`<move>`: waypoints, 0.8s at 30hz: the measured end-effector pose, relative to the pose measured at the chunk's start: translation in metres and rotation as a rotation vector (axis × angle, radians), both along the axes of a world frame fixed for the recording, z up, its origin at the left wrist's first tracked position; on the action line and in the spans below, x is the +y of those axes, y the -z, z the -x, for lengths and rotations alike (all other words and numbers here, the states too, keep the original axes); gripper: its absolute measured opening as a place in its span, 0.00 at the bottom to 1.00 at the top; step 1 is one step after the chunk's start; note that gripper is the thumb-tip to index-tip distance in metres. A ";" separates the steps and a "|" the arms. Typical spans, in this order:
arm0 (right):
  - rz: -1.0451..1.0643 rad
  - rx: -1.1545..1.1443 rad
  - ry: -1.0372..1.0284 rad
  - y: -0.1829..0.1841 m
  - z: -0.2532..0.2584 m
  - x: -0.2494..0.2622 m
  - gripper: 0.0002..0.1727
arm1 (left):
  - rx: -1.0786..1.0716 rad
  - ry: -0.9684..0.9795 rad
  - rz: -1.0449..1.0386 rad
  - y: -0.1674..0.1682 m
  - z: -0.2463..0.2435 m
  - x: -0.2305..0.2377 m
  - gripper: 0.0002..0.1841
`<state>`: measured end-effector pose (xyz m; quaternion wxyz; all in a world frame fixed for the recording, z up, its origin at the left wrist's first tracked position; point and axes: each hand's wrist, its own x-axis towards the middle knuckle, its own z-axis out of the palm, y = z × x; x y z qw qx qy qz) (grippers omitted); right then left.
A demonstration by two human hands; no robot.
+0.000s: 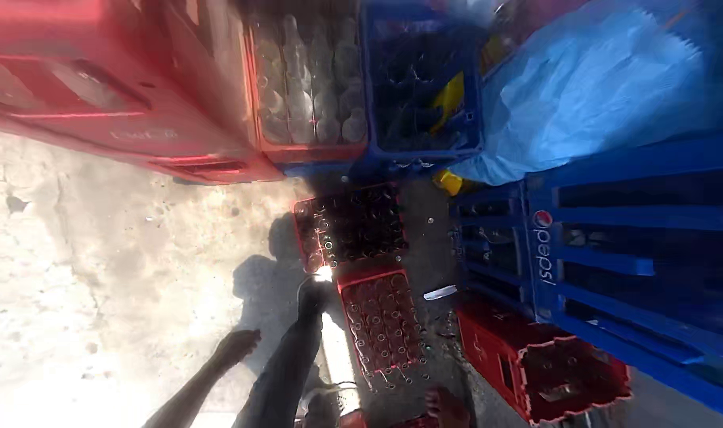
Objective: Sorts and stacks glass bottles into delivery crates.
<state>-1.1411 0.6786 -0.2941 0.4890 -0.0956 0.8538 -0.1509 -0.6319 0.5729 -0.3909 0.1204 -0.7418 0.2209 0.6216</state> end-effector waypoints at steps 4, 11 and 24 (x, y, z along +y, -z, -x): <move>0.109 0.047 -0.219 0.136 0.036 -0.196 0.24 | 0.055 -0.201 0.204 0.127 0.042 -0.134 0.27; 0.127 0.015 -0.460 0.266 -0.026 -0.419 0.23 | 0.031 -0.545 0.485 0.228 0.103 -0.240 0.28; 0.416 -0.315 -0.426 0.244 -0.251 -0.323 0.49 | -0.239 -0.704 0.248 0.106 -0.176 -0.072 0.30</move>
